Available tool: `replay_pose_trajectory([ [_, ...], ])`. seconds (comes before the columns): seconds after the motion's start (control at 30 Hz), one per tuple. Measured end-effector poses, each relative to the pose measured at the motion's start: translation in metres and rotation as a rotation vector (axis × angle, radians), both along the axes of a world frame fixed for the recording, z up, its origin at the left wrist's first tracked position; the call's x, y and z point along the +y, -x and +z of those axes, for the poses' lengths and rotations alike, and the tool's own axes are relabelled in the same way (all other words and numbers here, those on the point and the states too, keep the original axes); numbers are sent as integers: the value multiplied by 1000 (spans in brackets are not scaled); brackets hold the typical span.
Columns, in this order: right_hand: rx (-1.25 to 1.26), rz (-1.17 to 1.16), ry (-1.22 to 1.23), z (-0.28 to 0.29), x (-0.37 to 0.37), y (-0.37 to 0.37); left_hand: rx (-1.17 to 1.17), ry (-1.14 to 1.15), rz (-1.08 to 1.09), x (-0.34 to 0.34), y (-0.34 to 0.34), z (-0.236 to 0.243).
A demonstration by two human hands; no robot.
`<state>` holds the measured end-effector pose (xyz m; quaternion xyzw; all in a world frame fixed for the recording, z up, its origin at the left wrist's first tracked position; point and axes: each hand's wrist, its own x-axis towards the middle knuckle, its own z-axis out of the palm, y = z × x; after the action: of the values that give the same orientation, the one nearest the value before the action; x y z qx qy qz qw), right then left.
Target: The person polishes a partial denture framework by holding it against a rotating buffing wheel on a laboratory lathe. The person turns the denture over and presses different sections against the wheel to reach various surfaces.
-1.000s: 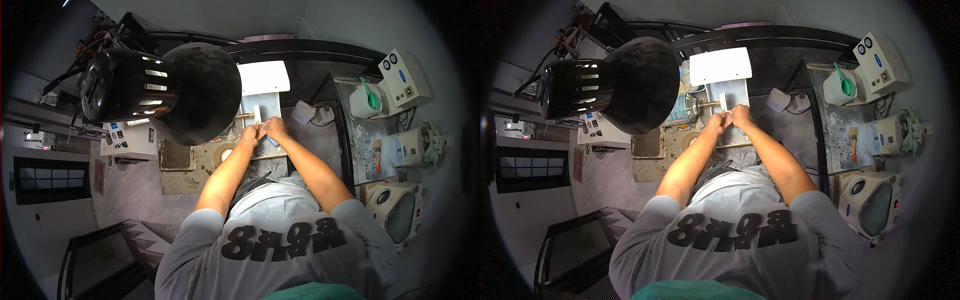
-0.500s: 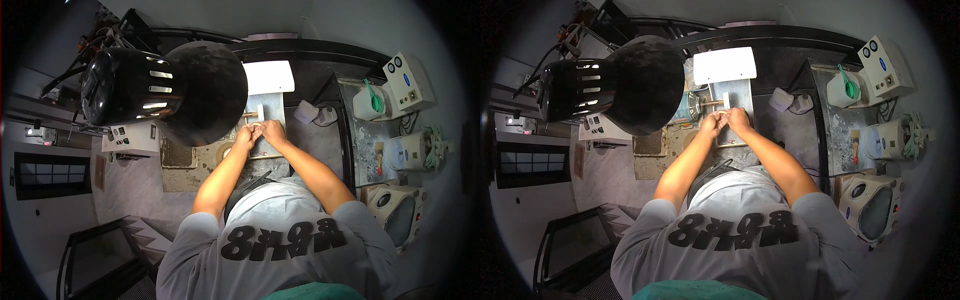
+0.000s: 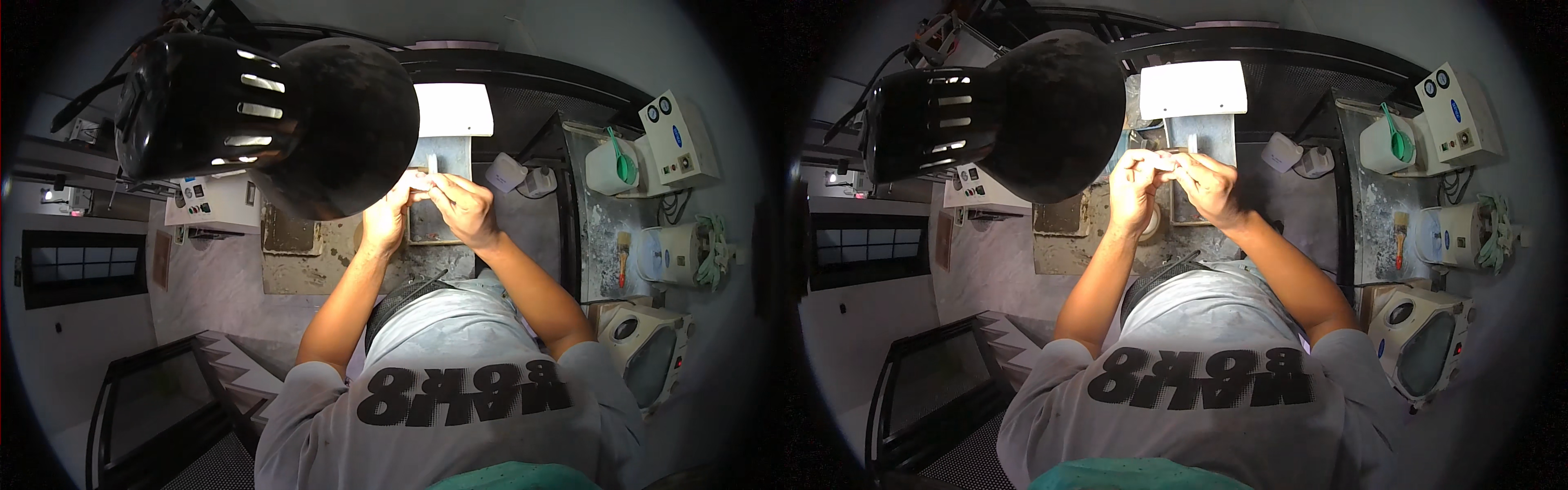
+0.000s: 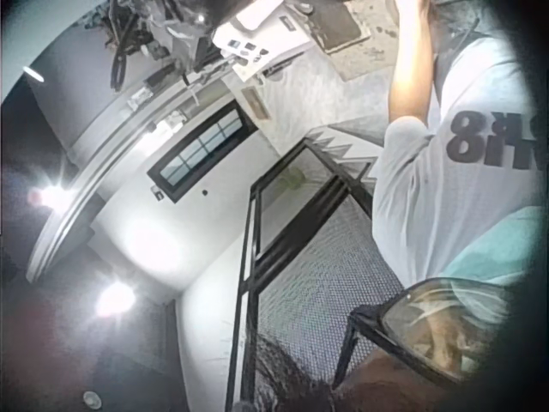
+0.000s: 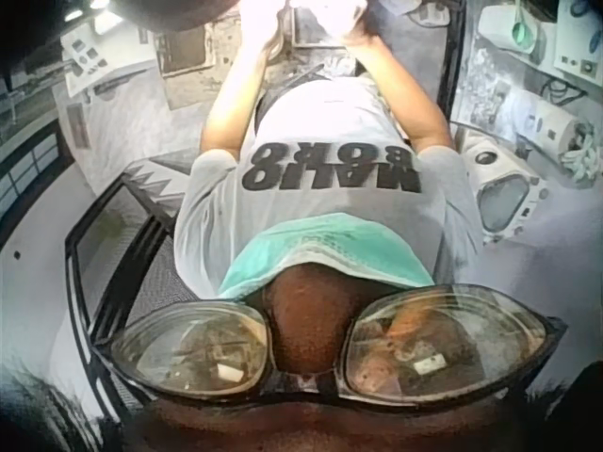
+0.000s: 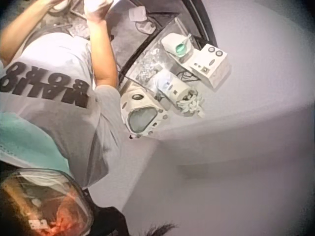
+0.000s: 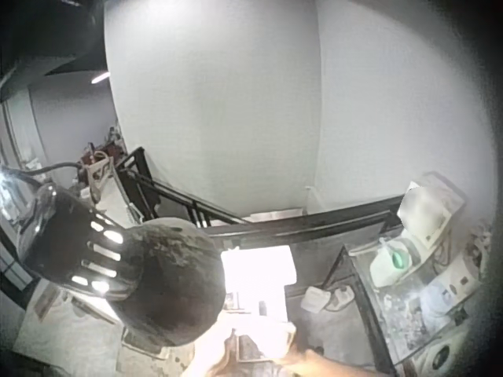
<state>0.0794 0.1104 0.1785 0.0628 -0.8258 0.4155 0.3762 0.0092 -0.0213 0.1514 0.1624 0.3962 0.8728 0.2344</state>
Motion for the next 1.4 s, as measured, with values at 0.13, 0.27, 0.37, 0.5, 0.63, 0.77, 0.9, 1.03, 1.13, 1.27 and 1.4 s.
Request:
replay_pose_trajectory([
  [0.13,-6,-38,-48,2,2,-7,35,23,-2,-1,-6,10],
  [0.27,2,-30,-56,6,1,-13,82,71,12,-2,-8,11],
  [0.37,-32,-16,-71,11,-1,-18,110,101,0,-4,-10,16],
  [0.5,-151,63,15,20,-1,-23,153,119,-54,-7,-7,18],
  [0.63,-200,105,152,22,-2,-25,204,181,-58,-7,-5,11],
  [0.77,-344,148,387,23,-1,-23,176,189,-74,-3,-7,13],
  [0.9,-370,137,500,11,-1,-21,99,162,-57,1,-11,14],
  [1.03,-358,111,525,-3,0,-17,72,146,-32,2,-15,8],
  [1.13,-314,98,522,-14,4,-16,76,193,-24,3,-21,5],
  [1.27,-328,102,489,-19,8,-17,128,311,-5,5,-23,2],
  [1.4,-339,109,444,-25,9,-17,121,338,-17,6,-23,-1],
])
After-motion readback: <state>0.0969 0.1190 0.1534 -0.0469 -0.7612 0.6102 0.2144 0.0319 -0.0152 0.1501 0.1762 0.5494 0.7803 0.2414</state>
